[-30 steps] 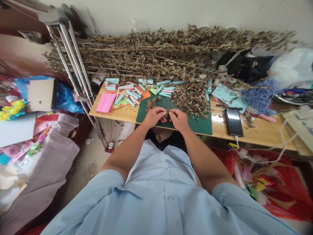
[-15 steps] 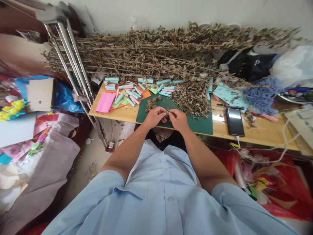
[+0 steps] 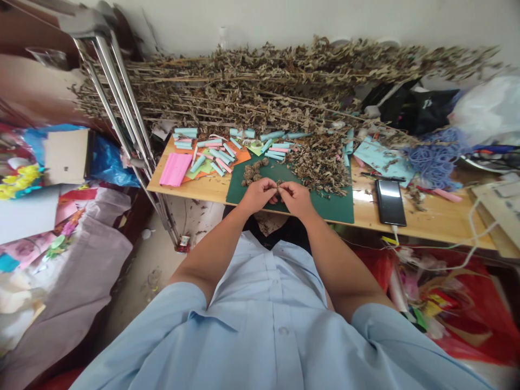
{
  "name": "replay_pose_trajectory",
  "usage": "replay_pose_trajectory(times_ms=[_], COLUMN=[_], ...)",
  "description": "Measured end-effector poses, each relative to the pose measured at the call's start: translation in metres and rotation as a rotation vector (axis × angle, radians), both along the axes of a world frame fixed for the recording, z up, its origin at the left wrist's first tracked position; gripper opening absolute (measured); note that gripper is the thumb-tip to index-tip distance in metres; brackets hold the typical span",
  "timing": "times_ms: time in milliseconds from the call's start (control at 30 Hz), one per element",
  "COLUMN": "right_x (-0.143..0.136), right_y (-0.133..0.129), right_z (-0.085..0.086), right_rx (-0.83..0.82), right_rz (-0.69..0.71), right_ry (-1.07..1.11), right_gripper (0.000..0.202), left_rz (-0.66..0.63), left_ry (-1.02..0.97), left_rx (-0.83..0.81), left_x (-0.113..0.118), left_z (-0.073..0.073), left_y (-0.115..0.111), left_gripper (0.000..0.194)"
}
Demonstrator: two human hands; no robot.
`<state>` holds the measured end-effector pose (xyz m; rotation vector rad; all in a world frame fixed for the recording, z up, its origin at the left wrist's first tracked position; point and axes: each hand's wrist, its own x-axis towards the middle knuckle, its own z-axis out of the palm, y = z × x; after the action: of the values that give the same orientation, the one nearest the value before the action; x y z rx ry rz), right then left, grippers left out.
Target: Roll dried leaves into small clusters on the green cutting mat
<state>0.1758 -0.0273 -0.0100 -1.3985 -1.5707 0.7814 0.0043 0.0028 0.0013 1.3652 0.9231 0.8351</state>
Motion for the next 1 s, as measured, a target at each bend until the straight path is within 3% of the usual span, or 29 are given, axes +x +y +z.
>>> replay_pose_trajectory(times_ms=[233, 400, 567, 1000], right_x=[-0.0001, 0.0013, -0.0012, 0.0003], right_y=[-0.0002, 0.0016, 0.0012, -0.0007], right_z=[-0.0017, -0.0013, 0.0025, 0.0009], right_rx=[0.09, -0.038, -0.035, 0.0], right_rz=[-0.021, -0.064, -0.074, 0.045], right_ry=[-0.131, 0.01, 0.052, 0.071], right_gripper=[0.014, 0.017, 0.02, 0.017], left_rz=[-0.005, 0.031, 0.022, 0.011], left_ry=[0.043, -0.026, -0.097, -0.056], left_rx=[0.021, -0.072, -0.106, -0.047], left_x=[0.0003, -0.001, -0.0005, 0.0015], left_z=[0.0032, 0.0033, 0.0031, -0.0032], left_y=[-0.0021, 0.0005, 0.0013, 0.0017], left_gripper=[0.002, 0.004, 0.011, 0.006])
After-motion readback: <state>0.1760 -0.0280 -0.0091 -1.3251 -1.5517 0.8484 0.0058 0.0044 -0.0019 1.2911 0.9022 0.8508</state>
